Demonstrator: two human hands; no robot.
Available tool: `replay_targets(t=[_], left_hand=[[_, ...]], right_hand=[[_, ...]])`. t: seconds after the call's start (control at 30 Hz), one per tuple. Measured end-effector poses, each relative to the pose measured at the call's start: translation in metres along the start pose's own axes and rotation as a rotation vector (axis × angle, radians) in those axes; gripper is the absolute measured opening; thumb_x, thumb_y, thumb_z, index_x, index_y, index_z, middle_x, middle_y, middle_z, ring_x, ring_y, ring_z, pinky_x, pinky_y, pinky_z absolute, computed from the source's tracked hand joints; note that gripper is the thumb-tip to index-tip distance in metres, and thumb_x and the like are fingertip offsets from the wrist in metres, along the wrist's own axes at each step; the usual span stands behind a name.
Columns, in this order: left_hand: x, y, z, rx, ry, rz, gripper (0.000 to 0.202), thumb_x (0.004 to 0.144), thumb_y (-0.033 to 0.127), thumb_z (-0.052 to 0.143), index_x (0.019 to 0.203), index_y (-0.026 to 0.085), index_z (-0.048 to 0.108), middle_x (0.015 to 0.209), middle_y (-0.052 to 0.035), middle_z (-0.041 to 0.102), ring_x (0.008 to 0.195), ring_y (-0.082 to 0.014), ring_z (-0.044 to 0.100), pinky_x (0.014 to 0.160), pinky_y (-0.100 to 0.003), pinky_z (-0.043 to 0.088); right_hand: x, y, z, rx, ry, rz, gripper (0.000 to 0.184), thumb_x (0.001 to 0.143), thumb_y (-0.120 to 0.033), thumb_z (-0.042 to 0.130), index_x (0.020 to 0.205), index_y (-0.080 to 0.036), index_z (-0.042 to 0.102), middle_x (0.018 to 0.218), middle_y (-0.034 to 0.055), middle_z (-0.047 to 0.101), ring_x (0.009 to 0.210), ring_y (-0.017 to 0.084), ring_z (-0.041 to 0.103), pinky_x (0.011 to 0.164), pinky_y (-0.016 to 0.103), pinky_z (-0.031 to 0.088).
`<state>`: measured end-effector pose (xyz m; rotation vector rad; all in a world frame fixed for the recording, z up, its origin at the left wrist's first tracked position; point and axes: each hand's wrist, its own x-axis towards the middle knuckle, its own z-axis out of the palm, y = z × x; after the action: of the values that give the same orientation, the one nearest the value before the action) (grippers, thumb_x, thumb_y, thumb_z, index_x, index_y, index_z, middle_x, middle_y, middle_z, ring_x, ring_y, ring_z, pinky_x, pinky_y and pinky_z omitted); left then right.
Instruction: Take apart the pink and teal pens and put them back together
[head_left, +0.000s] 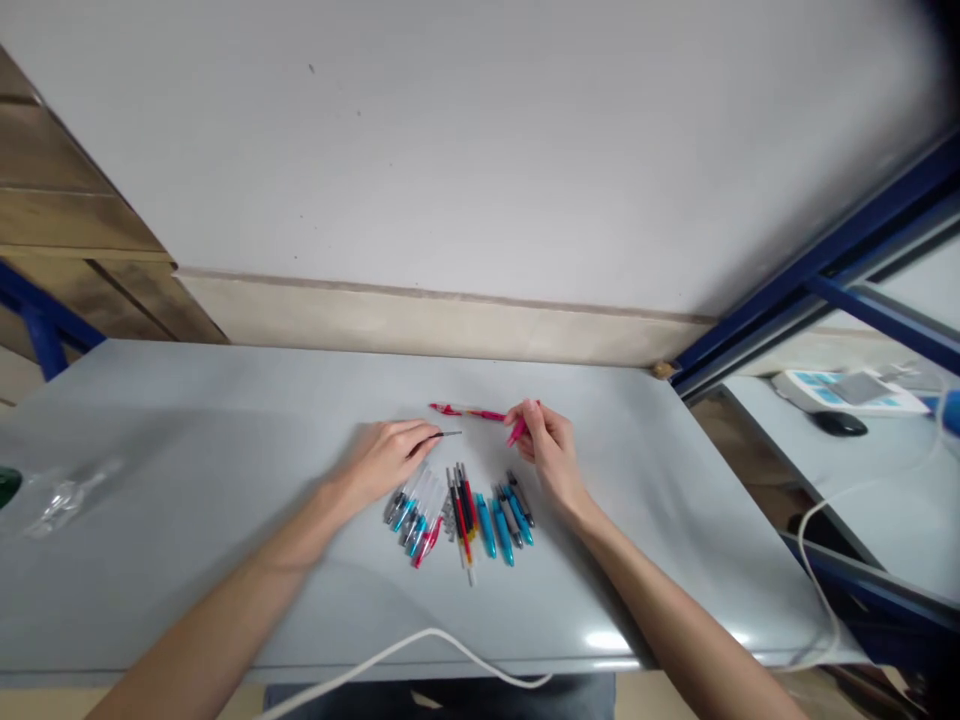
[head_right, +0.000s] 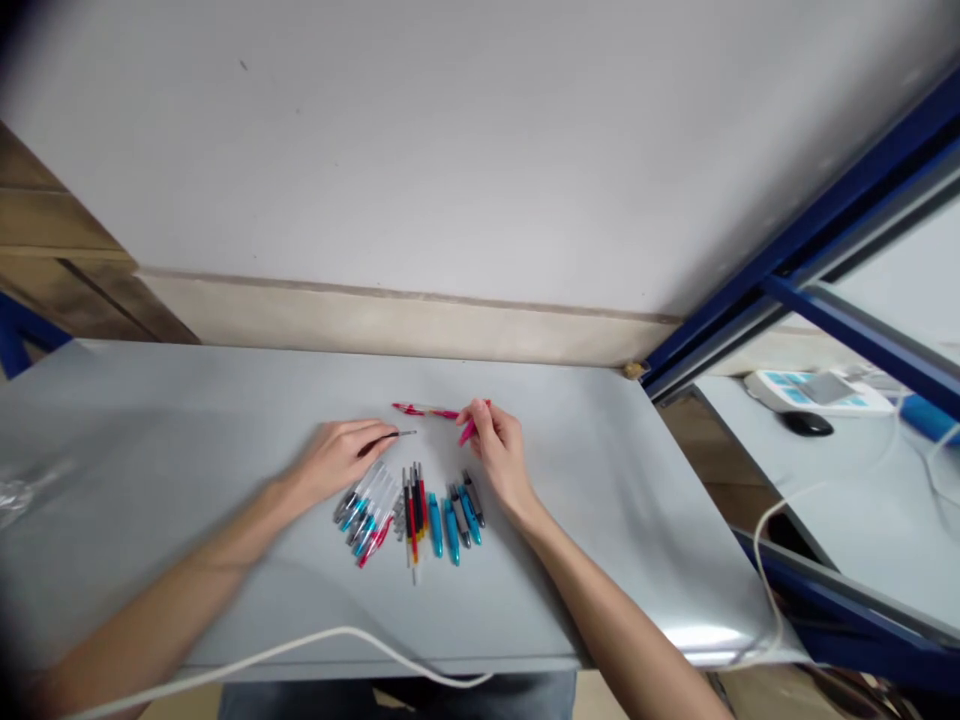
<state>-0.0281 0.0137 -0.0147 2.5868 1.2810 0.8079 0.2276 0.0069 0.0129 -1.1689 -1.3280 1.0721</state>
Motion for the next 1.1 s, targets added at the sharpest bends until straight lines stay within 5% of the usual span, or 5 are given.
replay_targets(t=[0.13, 0.37, 0.6, 1.1], left_hand=[[0.000, 0.001, -0.001, 0.007, -0.001, -0.031, 0.026, 0.104, 0.032, 0.049, 0.107, 0.025, 0.075, 0.103, -0.0002, 0.080, 0.087, -0.0181, 0.075, 0.075, -0.028, 0.056], [-0.002, -0.001, -0.001, -0.008, -0.023, -0.041, 0.028, 0.104, 0.032, 0.048, 0.110, 0.028, 0.075, 0.103, -0.0007, 0.079, 0.085, -0.0164, 0.074, 0.072, -0.026, 0.054], [-0.001, 0.002, -0.005, -0.017, -0.029, -0.077, 0.028, 0.104, 0.032, 0.048, 0.106, 0.025, 0.075, 0.100, -0.0009, 0.079, 0.084, -0.0164, 0.073, 0.073, -0.026, 0.052], [0.000, 0.001, -0.006, -0.012, -0.017, -0.086, 0.025, 0.103, 0.030, 0.050, 0.105, 0.025, 0.075, 0.099, -0.0006, 0.078, 0.085, -0.0171, 0.072, 0.073, -0.027, 0.052]], right_hand=[[0.000, -0.001, 0.003, -0.004, -0.108, 0.000, 0.039, 0.095, -0.056, 0.061, 0.094, -0.019, 0.071, 0.062, -0.0022, 0.048, 0.054, 0.013, 0.041, 0.051, 0.027, 0.035], [0.002, 0.006, 0.009, 0.088, -0.048, 0.031, 0.028, 0.082, -0.045, 0.078, 0.091, -0.020, 0.068, 0.067, -0.0027, 0.056, 0.054, 0.011, 0.046, 0.049, 0.025, 0.040], [0.003, 0.009, 0.009, 0.105, -0.038, 0.071, 0.031, 0.080, -0.045, 0.077, 0.093, -0.017, 0.074, 0.079, 0.0047, 0.069, 0.064, 0.015, 0.056, 0.048, 0.025, 0.044], [0.004, 0.014, 0.009, 0.113, -0.012, 0.064, 0.031, 0.080, -0.043, 0.077, 0.093, -0.015, 0.075, 0.075, 0.0042, 0.068, 0.063, 0.015, 0.055, 0.047, 0.025, 0.044]])
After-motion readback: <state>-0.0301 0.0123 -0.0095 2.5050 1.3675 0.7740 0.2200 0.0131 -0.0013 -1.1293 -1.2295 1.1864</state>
